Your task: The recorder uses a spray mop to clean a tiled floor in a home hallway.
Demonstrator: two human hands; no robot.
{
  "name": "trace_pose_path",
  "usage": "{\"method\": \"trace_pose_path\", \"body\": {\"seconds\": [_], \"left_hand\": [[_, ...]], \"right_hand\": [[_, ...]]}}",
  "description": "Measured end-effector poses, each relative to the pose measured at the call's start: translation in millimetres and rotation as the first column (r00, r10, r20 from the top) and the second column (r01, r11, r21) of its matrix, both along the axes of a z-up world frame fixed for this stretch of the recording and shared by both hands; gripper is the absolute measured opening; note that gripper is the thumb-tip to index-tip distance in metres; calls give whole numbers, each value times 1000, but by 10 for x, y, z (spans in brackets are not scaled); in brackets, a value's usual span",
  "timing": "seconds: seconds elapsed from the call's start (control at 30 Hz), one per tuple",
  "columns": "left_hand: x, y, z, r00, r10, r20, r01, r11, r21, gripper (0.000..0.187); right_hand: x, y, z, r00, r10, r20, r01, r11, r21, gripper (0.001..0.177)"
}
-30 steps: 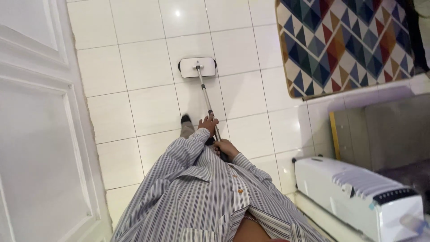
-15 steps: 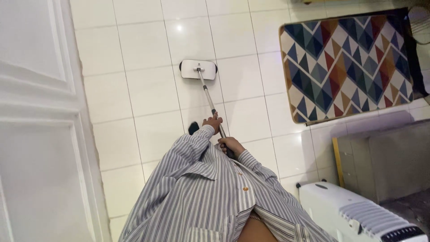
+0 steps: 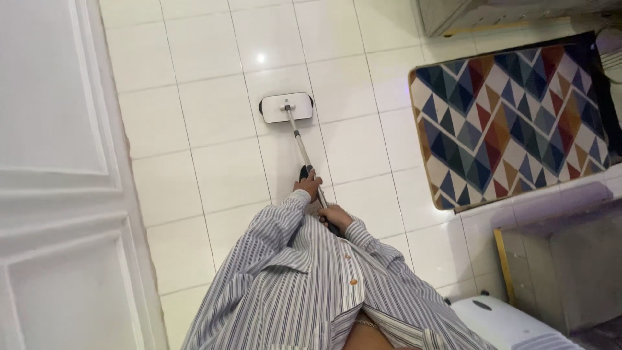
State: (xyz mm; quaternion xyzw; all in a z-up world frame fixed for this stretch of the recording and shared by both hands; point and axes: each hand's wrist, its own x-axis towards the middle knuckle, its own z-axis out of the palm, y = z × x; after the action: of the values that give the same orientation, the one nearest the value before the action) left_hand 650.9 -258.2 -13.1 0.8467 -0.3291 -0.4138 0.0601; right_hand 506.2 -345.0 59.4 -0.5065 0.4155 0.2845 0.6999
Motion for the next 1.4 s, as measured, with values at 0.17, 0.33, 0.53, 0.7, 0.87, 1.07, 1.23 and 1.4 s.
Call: {"method": "trace_pose_path", "body": {"seconds": [0.17, 0.33, 0.53, 0.7, 0.87, 1.07, 1.23, 1.4], "left_hand": [[969, -367, 0, 997, 76, 11, -76, 997, -28, 52], [1749, -675, 83, 997, 74, 36, -74, 997, -10, 53], [2573, -882, -52, 994, 89, 68, -89, 996, -4, 45], [3323, -983, 47, 999, 3, 45, -3, 1000, -1, 47], [4186, -943, 101, 999, 25, 46, -22, 998, -54, 47], [5214, -962, 201, 998, -56, -8, 56, 998, 10, 60], [5755, -1055, 83, 996, -85, 37, 86, 996, -9, 64], [6300, -1272, -60, 996, -55, 75, 57, 998, -28, 82]], "right_hand": [[1005, -448, 109, 999, -28, 19, 27, 998, 63, 12], [1870, -750, 696, 998, -3, -62, 8, 997, 78, 16], [2706, -988, 561, 997, -3, -74, 14, 989, 149, 15], [3438, -1149, 490, 979, -94, -180, 150, 933, 329, 11], [4285, -1046, 410, 969, -215, -124, 244, 912, 329, 14], [5146, -910, 406, 941, -324, -99, 335, 850, 407, 19], [5543, -1000, -52, 910, -401, -103, 379, 705, 600, 29], [6067, -1143, -33, 821, -548, -162, 489, 529, 693, 27]]}}
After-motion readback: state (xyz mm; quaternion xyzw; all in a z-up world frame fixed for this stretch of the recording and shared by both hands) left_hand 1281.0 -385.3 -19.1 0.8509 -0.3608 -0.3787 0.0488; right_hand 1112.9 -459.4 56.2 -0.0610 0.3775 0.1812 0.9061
